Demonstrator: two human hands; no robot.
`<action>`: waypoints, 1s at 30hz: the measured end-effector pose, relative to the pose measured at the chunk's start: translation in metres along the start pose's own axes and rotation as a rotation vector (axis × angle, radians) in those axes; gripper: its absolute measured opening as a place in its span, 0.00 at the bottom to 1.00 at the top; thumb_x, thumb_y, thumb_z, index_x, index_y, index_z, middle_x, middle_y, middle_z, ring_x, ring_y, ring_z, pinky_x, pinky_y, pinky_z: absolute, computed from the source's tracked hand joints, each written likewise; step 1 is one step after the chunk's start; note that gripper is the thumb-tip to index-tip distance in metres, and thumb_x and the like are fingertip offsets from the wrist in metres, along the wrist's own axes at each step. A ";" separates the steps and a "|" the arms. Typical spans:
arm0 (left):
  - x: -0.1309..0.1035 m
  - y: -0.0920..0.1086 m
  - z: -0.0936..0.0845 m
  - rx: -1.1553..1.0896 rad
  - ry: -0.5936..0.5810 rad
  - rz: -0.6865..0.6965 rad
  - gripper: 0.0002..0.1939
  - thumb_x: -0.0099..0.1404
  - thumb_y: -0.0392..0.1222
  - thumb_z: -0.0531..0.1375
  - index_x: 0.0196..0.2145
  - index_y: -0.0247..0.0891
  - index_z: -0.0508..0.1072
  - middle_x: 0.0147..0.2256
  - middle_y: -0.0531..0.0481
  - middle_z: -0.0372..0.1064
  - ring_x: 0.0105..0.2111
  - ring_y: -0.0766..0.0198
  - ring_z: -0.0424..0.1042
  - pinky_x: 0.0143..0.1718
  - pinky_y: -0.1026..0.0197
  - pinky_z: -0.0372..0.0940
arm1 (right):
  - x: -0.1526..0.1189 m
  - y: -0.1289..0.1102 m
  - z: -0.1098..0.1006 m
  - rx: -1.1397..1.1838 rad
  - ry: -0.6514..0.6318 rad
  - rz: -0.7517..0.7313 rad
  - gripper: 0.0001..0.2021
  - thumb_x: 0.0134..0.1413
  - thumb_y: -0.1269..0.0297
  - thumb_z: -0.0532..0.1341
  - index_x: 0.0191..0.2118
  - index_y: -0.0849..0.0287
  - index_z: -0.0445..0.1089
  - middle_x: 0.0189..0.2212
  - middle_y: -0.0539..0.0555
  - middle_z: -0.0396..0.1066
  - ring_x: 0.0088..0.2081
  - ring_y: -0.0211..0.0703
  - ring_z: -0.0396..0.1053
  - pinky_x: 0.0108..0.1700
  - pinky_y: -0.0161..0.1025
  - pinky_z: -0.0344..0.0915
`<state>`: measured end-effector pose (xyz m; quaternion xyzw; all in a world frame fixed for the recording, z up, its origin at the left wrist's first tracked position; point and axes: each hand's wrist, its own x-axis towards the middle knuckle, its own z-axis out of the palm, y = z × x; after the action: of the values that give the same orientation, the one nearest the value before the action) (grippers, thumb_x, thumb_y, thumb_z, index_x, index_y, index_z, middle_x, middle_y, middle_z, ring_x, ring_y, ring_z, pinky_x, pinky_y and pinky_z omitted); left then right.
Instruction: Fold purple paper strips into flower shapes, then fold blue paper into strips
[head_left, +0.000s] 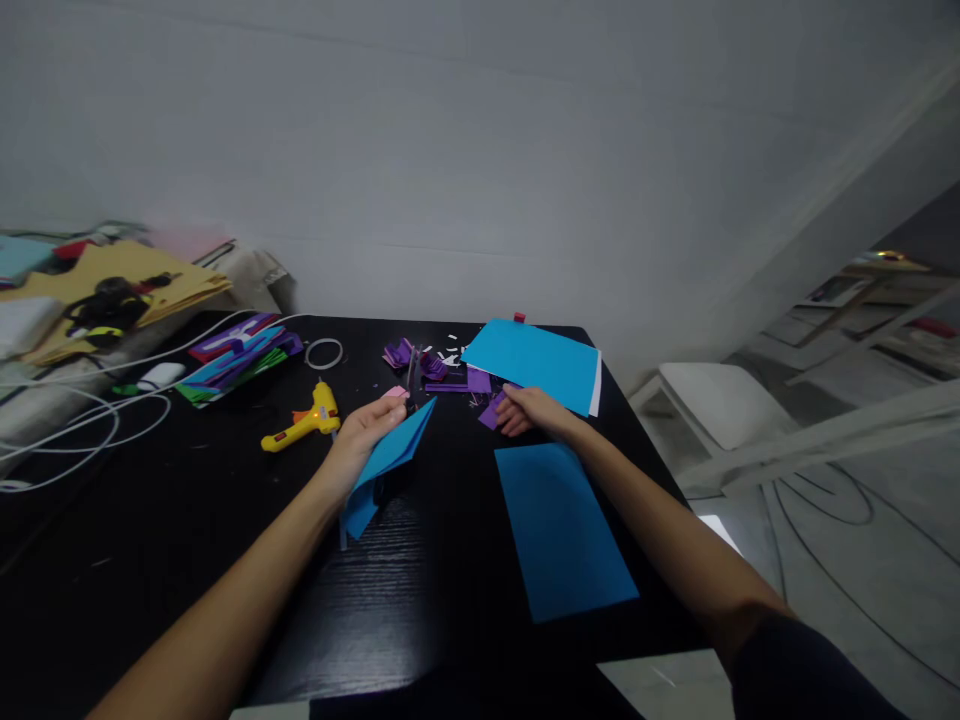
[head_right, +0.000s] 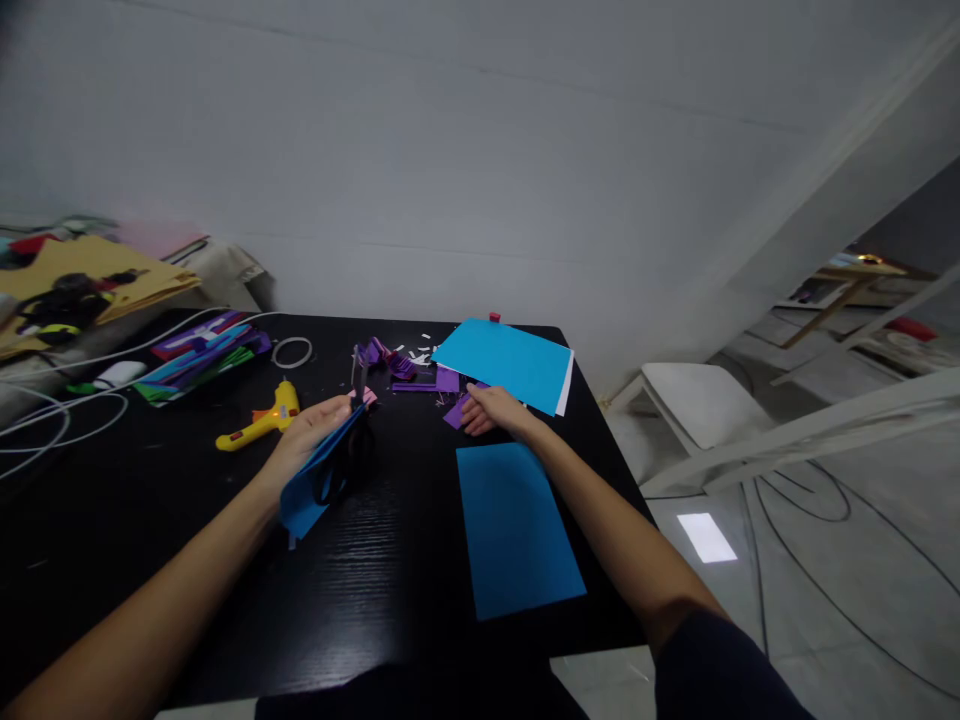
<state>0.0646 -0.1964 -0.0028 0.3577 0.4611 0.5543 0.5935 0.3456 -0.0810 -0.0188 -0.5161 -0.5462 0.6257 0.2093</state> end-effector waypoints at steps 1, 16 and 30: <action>0.000 0.000 0.001 0.014 -0.005 -0.009 0.23 0.49 0.51 0.75 0.37 0.33 0.79 0.23 0.53 0.72 0.19 0.69 0.66 0.21 0.67 0.59 | 0.004 0.000 0.003 0.040 -0.007 -0.024 0.23 0.69 0.49 0.57 0.30 0.63 0.76 0.30 0.63 0.80 0.29 0.44 0.79 0.32 0.38 0.77; -0.015 0.009 0.016 1.111 -0.400 0.254 0.15 0.68 0.52 0.61 0.43 0.38 0.75 0.19 0.60 0.59 0.20 0.68 0.61 0.24 0.66 0.52 | 0.006 -0.002 0.029 0.373 -0.070 -0.260 0.18 0.70 0.54 0.58 0.37 0.64 0.77 0.40 0.63 0.80 0.40 0.47 0.80 0.46 0.43 0.76; 0.010 -0.009 0.005 1.511 -0.277 0.182 0.16 0.71 0.51 0.56 0.45 0.37 0.73 0.32 0.44 0.76 0.33 0.54 0.76 0.33 0.60 0.60 | -0.028 0.044 0.038 0.061 0.155 -0.376 0.18 0.61 0.49 0.60 0.32 0.59 0.73 0.21 0.47 0.65 0.20 0.35 0.61 0.22 0.33 0.57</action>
<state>0.0719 -0.1878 -0.0116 0.7682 0.6045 0.0861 0.1926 0.3359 -0.1354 -0.0517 -0.4450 -0.5962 0.5502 0.3792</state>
